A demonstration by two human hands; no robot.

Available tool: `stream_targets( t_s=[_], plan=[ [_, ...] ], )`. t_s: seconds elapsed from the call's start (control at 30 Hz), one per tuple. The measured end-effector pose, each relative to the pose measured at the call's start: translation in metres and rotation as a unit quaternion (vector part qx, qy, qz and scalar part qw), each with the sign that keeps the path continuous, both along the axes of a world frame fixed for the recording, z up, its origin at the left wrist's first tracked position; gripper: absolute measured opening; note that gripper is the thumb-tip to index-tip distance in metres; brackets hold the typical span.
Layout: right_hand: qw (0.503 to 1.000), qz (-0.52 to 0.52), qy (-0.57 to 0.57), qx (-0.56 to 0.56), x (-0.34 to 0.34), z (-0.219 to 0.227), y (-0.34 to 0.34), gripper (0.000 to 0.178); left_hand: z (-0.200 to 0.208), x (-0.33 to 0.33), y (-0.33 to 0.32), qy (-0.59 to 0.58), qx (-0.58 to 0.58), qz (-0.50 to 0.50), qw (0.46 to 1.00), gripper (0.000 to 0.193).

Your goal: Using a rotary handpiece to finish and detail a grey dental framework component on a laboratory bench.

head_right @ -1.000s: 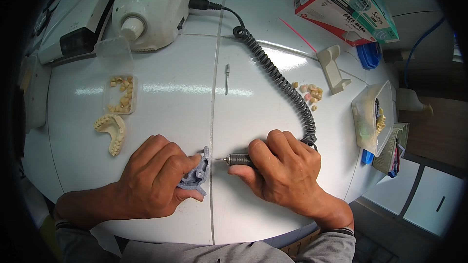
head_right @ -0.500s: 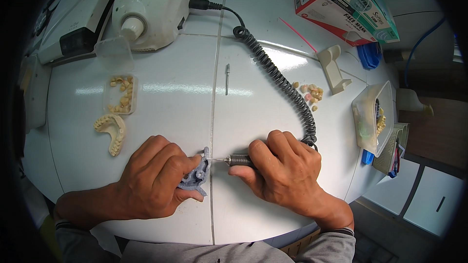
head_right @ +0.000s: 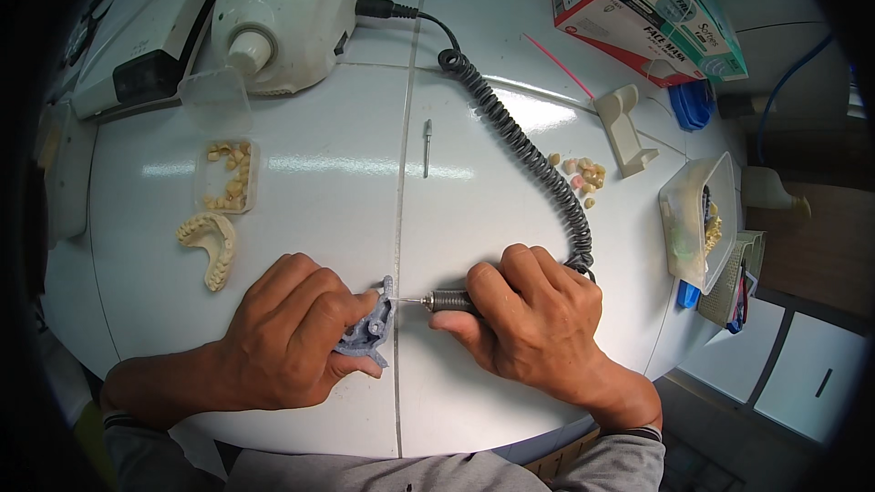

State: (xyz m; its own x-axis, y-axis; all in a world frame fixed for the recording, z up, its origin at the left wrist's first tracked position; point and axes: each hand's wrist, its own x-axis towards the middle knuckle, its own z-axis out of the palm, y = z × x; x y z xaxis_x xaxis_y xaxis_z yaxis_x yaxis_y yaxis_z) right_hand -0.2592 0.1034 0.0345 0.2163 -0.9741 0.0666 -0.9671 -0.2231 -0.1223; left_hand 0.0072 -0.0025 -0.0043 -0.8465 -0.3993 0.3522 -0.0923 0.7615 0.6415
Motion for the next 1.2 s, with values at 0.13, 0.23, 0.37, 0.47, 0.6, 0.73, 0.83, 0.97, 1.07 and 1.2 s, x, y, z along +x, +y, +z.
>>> stream_targets(
  t_s=[0.13,0.23,0.37,0.47,0.6,0.73,0.83,0.97,1.07,1.2],
  plan=[
    [1.000,0.006,-0.008,-0.012,-0.0007,-0.0011,0.0008,0.051,0.0004,-0.0004,-0.0004,0.002,0.002,0.001,1.000,0.056],
    [1.000,0.004,-0.012,-0.010,-0.0009,-0.0002,-0.0002,0.051,0.0013,-0.0004,-0.0004,0.001,0.004,0.000,1.000,0.056],
    [1.000,-0.004,-0.007,-0.007,-0.0008,-0.0019,0.0004,0.051,0.0014,0.0003,-0.0002,-0.001,0.008,-0.001,1.000,0.056],
    [1.000,-0.004,-0.006,-0.004,-0.0004,-0.0013,0.0003,0.051,0.0009,0.0001,-0.0004,-0.001,0.006,-0.001,1.000,0.056],
    [1.000,-0.003,-0.006,-0.006,-0.0010,-0.0010,0.0007,0.051,0.0007,0.0000,0.0001,-0.003,0.008,-0.001,1.000,0.057],
    [1.000,0.003,-0.011,-0.009,-0.0014,-0.0012,0.0005,0.051,0.0000,-0.0002,-0.0001,0.001,0.007,-0.001,1.000,0.056],
    [1.000,-0.001,-0.005,-0.009,-0.0003,-0.0015,0.0002,0.051,-0.0005,0.0003,0.0004,0.003,0.008,0.000,1.000,0.056],
    [1.000,0.007,-0.007,-0.008,-0.0013,-0.0010,0.0010,0.051,0.0002,-0.0004,0.0003,0.001,0.005,0.002,1.000,0.055],
    [1.000,-0.002,-0.002,-0.004,-0.0011,-0.0014,0.0016,0.051,0.0000,-0.0002,0.0004,0.001,0.008,0.002,1.000,0.055],
    [1.000,0.000,-0.006,-0.009,-0.0010,-0.0010,0.0009,0.052,-0.0004,-0.0003,0.0008,0.002,0.008,0.002,1.000,0.055]
  ],
)
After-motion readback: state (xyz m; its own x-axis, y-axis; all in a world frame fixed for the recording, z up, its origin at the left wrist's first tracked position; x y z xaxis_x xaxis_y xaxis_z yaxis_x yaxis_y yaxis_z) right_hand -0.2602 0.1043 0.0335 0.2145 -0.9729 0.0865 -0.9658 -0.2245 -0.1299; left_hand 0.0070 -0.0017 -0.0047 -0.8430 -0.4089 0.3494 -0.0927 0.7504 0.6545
